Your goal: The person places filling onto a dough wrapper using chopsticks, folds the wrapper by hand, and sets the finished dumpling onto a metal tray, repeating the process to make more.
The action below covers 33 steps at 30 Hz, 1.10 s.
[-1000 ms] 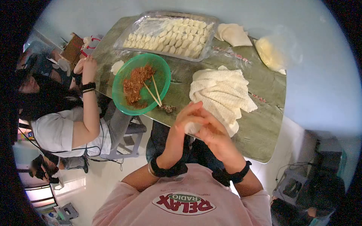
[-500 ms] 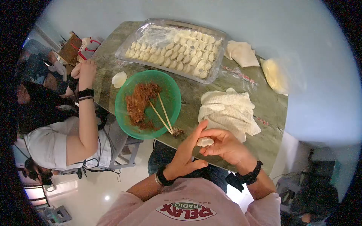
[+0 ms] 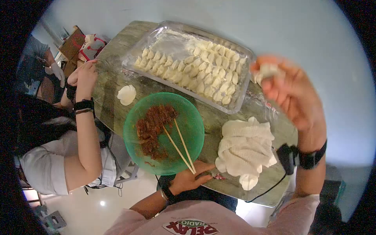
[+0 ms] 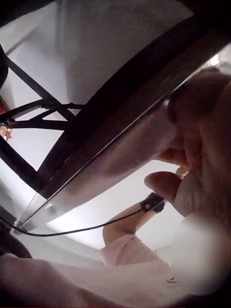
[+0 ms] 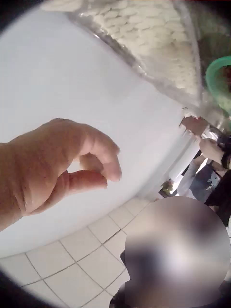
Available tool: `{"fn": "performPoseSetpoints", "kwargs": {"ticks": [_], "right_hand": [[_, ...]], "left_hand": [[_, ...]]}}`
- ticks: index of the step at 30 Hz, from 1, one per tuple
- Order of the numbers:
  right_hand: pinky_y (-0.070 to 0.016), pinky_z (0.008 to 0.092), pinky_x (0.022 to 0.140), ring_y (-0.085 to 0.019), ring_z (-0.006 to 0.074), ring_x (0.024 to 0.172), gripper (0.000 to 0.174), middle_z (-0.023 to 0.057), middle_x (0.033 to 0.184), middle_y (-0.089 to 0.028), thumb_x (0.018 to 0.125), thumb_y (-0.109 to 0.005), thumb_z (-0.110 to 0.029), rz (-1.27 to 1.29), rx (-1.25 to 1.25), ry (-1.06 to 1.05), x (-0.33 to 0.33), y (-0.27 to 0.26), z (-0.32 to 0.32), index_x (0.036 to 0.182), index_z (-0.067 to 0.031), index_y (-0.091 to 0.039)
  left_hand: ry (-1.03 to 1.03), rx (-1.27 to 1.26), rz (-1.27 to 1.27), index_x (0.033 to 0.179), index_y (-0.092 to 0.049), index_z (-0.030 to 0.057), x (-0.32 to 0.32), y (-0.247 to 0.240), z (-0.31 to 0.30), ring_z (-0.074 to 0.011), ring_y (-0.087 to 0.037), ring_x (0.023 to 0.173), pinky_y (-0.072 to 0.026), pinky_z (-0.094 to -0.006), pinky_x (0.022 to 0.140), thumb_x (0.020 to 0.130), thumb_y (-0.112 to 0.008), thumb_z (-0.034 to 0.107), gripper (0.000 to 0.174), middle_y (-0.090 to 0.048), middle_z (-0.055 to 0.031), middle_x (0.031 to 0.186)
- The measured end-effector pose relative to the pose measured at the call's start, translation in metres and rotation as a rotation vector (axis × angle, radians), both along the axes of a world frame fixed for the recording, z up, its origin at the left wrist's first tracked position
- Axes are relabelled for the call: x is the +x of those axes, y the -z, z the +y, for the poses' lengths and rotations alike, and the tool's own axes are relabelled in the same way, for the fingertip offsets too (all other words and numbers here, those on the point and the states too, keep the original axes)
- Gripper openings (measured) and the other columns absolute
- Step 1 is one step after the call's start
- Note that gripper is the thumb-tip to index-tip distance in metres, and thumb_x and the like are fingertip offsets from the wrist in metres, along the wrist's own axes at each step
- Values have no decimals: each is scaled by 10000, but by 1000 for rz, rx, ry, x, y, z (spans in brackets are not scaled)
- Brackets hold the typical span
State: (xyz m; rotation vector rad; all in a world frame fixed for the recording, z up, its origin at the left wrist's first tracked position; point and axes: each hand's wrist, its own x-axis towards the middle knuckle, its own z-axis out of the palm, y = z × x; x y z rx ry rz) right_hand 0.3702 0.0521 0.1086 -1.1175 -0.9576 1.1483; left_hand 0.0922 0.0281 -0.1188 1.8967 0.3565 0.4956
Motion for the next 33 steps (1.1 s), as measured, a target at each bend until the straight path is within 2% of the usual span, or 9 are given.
{"fn": "performPoseSetpoints", "kwargs": {"ticks": [6,13,14,16,18,22,26,29,33], "right_hand": [[-520,176,739,-613,107,830,393,123,1031,-601,860,-585,-109,-130,141,-156,23,-17,137,1203,57,-487],[-474,226,577,-547,86,623,196,22,731,-607,753,-651,-32,-538,-238,-90,34,118,269,945,8,-643],[-474,226,577,-547,86,623,196,22,731,-607,753,-651,-32,-540,-229,-100,37,132,279,945,8,-643],[-447,264,518,-524,122,543,152,77,655,-605,721,-642,22,-643,-293,-39,44,153,295,871,40,-652],[-436,269,509,-514,121,526,146,78,643,-600,708,-638,31,-682,-302,-36,57,165,308,853,35,-657],[-468,265,535,-588,140,630,233,95,756,-652,662,-667,71,-951,-412,-73,83,172,328,879,-11,-675],[-489,298,568,-623,179,744,291,131,873,-672,627,-670,95,-1202,-261,-85,107,188,336,901,-4,-682],[-501,319,639,-627,218,841,353,146,976,-664,606,-672,108,-1251,-158,-15,119,200,338,936,-16,-684],[-495,331,769,-624,265,917,260,122,983,-664,700,-652,-14,-1250,-218,-18,113,201,337,940,-103,-699]], "left_hand": [[19,-81,21,1182,-535,58,3,12,-7,-311,-568,991,-453,-396,862,865,-578,246,371,-596,-154,1092],[-8,-215,59,1233,-497,79,-1,22,-18,-294,-488,1156,-395,-374,967,909,-510,276,380,-528,-156,1222],[-84,-78,77,1177,-515,77,0,6,15,-289,-499,1131,-408,-373,942,885,-515,249,340,-537,-151,1198],[-217,971,412,1065,-553,72,4,-68,218,-280,-523,1081,-433,-371,892,835,-525,195,263,-556,-141,1150],[-45,1457,674,953,-591,68,29,-95,383,-270,-547,1031,-458,-369,841,785,-535,141,192,-575,-131,1102],[210,1496,852,729,-666,59,87,-93,493,-252,-594,931,-509,-365,741,686,-555,33,122,-613,-111,1007],[426,1555,852,708,-667,77,102,-83,497,-252,-601,874,-505,-363,669,627,-596,42,113,-608,-92,894],[333,1240,917,591,-595,70,107,-69,505,-241,-581,775,-480,-314,595,574,-646,36,64,-575,-62,830],[555,1507,696,599,-592,64,112,-59,514,-240,-567,747,-467,-332,579,560,-654,23,84,-558,-51,802]]}}
